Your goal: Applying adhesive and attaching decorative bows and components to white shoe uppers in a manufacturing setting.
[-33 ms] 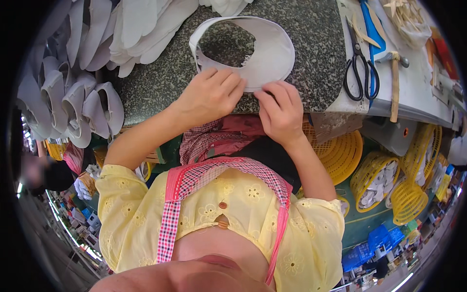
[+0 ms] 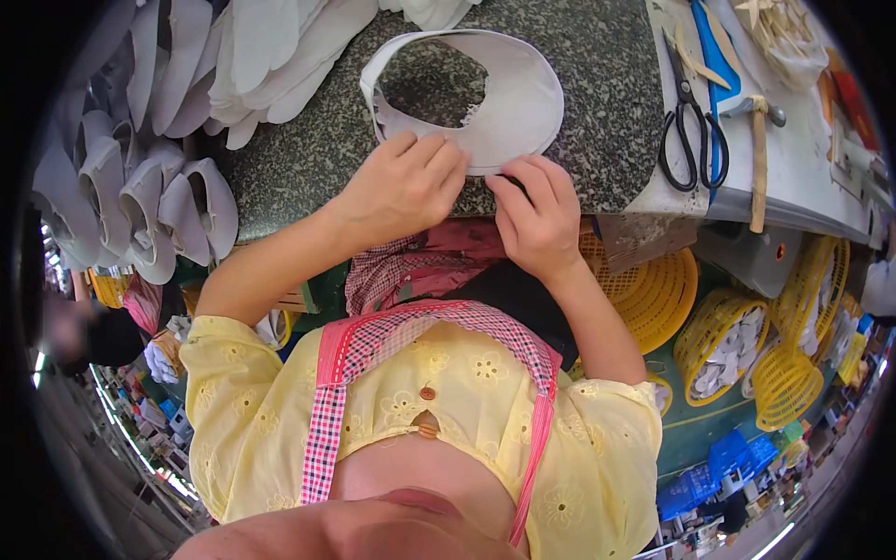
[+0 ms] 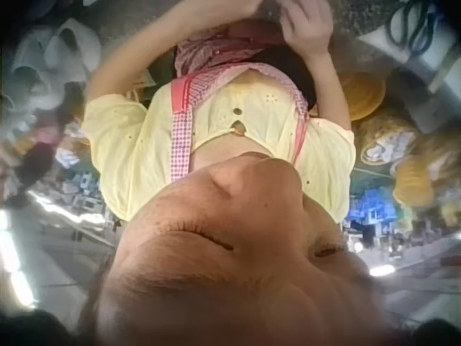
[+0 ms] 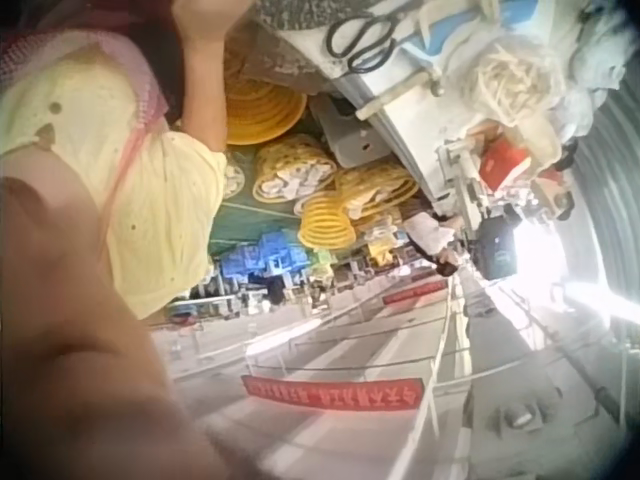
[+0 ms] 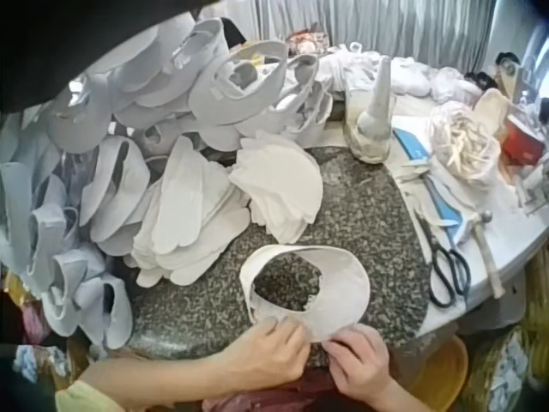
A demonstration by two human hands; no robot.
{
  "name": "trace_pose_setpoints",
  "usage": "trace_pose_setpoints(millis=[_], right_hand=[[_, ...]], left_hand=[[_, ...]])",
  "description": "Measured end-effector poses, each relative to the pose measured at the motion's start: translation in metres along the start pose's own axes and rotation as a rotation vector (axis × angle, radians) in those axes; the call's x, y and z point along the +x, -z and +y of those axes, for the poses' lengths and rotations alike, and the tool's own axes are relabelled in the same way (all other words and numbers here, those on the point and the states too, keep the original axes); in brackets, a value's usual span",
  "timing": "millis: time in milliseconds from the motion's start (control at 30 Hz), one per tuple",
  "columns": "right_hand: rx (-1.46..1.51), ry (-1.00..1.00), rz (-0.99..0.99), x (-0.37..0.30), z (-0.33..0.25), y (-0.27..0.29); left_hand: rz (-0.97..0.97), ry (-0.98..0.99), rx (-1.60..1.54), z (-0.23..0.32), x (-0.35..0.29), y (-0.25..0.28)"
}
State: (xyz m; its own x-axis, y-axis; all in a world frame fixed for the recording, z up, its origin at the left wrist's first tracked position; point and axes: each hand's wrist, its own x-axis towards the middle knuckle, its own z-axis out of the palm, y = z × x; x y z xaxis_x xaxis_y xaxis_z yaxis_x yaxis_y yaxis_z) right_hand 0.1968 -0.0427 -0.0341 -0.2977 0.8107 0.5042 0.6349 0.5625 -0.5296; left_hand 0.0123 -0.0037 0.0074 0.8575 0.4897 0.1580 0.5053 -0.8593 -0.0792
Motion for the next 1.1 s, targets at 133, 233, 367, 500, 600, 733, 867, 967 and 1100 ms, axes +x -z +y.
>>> trace_pose_setpoints(millis=[133,233,367,500,600,733,867,967,1100], right_hand=[[-0.066,0.030,0.025,-0.008,0.000,-0.006],[-0.068,0.034,0.031,-0.010,0.002,-0.006],[-0.065,0.043,0.039,-0.008,0.001,-0.005],[0.093,-0.044,0.090,0.006,-0.013,0.003],[0.474,-0.300,0.128,0.019,-0.024,0.008],[1.029,-0.410,0.197,0.025,-0.026,0.003],[1.041,-0.377,0.231,0.027,-0.031,0.001],[0.951,-0.324,0.291,0.026,-0.032,0.000],[0.871,-0.264,0.282,0.026,-0.032,0.002]], left_hand=[[-0.031,-0.077,0.163,0.008,0.003,0.000],[-0.071,-0.074,0.063,0.003,0.006,0.000],[0.064,0.246,-0.353,-0.010,0.009,-0.001],[0.246,0.530,-0.848,-0.003,0.008,0.006],[0.266,0.535,-0.853,-0.001,0.005,0.012],[0.346,0.495,-0.841,0.001,0.007,0.010],[0.350,0.482,-0.846,0.001,0.007,0.010],[0.364,0.460,-0.817,0.001,0.007,0.010],[0.365,0.471,-0.860,0.002,0.008,0.011]])
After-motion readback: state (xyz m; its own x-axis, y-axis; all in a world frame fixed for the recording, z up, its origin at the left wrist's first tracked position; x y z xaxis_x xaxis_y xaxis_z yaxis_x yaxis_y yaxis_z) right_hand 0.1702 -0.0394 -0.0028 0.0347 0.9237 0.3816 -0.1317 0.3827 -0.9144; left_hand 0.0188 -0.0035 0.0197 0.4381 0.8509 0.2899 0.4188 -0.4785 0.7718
